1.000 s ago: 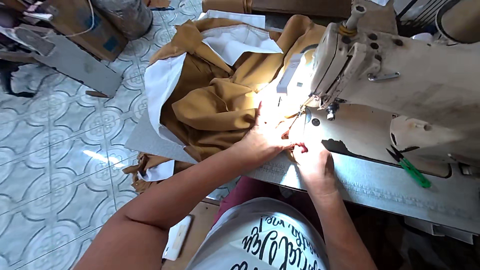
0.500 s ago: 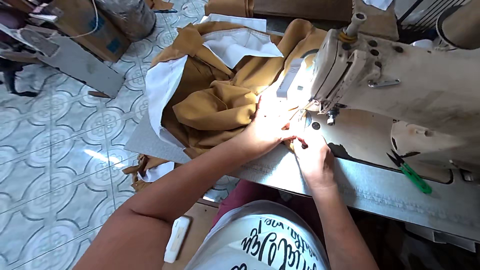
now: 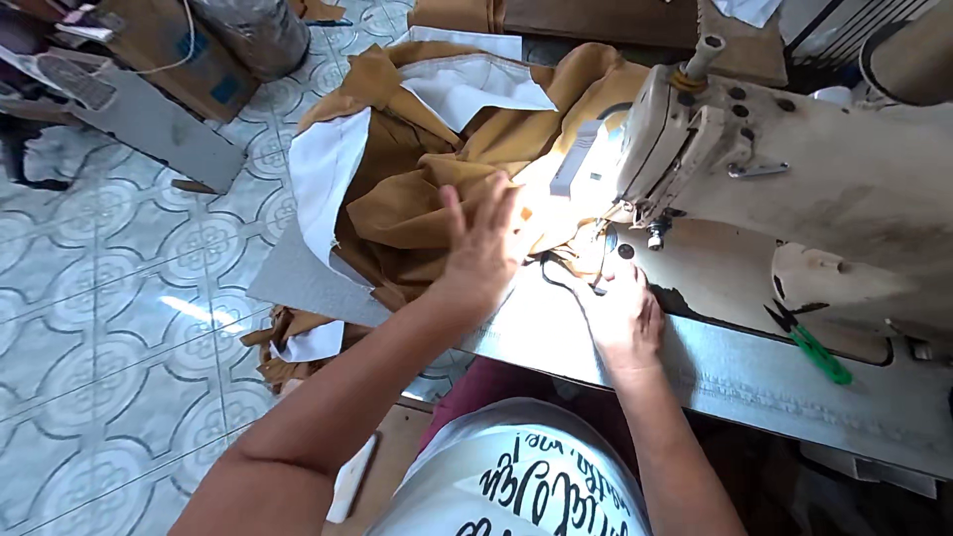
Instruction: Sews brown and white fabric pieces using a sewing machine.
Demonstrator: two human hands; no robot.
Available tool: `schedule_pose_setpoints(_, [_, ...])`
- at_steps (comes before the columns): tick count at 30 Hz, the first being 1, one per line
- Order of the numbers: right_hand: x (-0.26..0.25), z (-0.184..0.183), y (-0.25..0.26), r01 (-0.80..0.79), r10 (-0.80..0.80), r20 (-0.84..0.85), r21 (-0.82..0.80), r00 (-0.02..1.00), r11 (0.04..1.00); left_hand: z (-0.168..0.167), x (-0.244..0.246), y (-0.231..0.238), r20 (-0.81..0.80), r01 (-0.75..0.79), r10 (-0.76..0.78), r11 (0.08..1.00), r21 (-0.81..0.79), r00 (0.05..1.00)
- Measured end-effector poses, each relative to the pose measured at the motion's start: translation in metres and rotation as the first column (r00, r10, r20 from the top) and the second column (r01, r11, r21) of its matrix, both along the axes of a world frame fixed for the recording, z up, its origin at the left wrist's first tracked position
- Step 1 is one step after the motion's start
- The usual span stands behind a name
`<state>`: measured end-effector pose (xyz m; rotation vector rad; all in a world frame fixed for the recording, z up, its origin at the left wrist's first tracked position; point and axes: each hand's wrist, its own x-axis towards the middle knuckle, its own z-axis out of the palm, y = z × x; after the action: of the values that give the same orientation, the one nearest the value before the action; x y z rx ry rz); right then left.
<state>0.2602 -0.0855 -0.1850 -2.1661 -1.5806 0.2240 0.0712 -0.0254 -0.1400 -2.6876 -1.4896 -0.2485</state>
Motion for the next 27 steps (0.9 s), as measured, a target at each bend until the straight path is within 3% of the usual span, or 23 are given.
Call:
schedule_pose_setpoints(3, [0.004, 0.004, 0.008, -0.011, 0.01, -0.056, -0.021, 0.998, 1.0, 0.006, -0.029, -0.017, -0.004, -0.135, 0.135, 0.988, -0.076, 0.991])
schedule_pose_setpoints(6, [0.012, 0.007, 0.02, -0.018, 0.044, -0.275, 0.095, 0.96, 0.995, 0.021, -0.05, -0.02, 0.073, -0.082, 0.111, 0.944, -0.319, 0.991])
schedule_pose_setpoints(8, [0.015, 0.005, 0.025, 0.013, 0.058, -0.4, 0.171, 0.915, 0.985, 0.032, -0.063, -0.011, 0.208, 0.025, 0.08, 0.89, -0.456, 0.975])
schedule_pose_setpoints(10, [0.016, 0.001, 0.026, 0.042, 0.072, -0.497, 0.213, 0.865, 0.976, 0.037, -0.075, 0.004, 0.35, 0.173, 0.001, 0.869, -0.464, 0.937])
schedule_pose_setpoints(13, [0.024, 0.001, 0.02, 0.031, 0.108, -0.633, 0.204, 0.767, 0.978, 0.04, -0.088, 0.027, 0.441, 0.326, -0.126, 0.85, -0.415, 0.889])
schedule_pose_setpoints(16, [0.031, 0.006, 0.004, 0.018, 0.158, -0.752, 0.221, 0.64, 0.975, 0.049, -0.095, 0.038, 0.415, 0.311, -0.122, 0.85, -0.426, 0.901])
schedule_pose_setpoints(18, [0.027, 0.014, -0.015, 0.03, 0.083, -0.808, 0.124, 0.584, 0.992, 0.055, -0.102, 0.045, 0.355, 0.235, -0.084, 0.881, -0.409, 0.931])
schedule_pose_setpoints(20, [0.02, 0.017, -0.026, 0.045, -0.048, -0.743, -0.024, 0.667, 0.999, 0.056, -0.106, 0.052, 0.22, 0.1, -0.001, 0.892, -0.441, 0.975])
schedule_pose_setpoints(23, [0.013, 0.012, -0.033, 0.012, 0.027, -0.379, 0.099, 0.925, 0.995, 0.057, -0.091, 0.041, -0.009, -0.06, 0.061, 0.932, -0.357, 0.998])
schedule_pose_setpoints(25, [0.01, 0.015, -0.033, -0.018, 0.052, -0.214, 0.155, 0.976, 0.988, 0.065, -0.075, 0.016, 0.02, -0.033, 0.038, 0.98, -0.194, 0.999])
schedule_pose_setpoints(27, [0.01, 0.013, -0.032, -0.022, 0.054, -0.173, 0.178, 0.983, 0.984, 0.069, -0.053, -0.008, 0.119, 0.12, -0.111, 0.99, -0.068, 0.987])
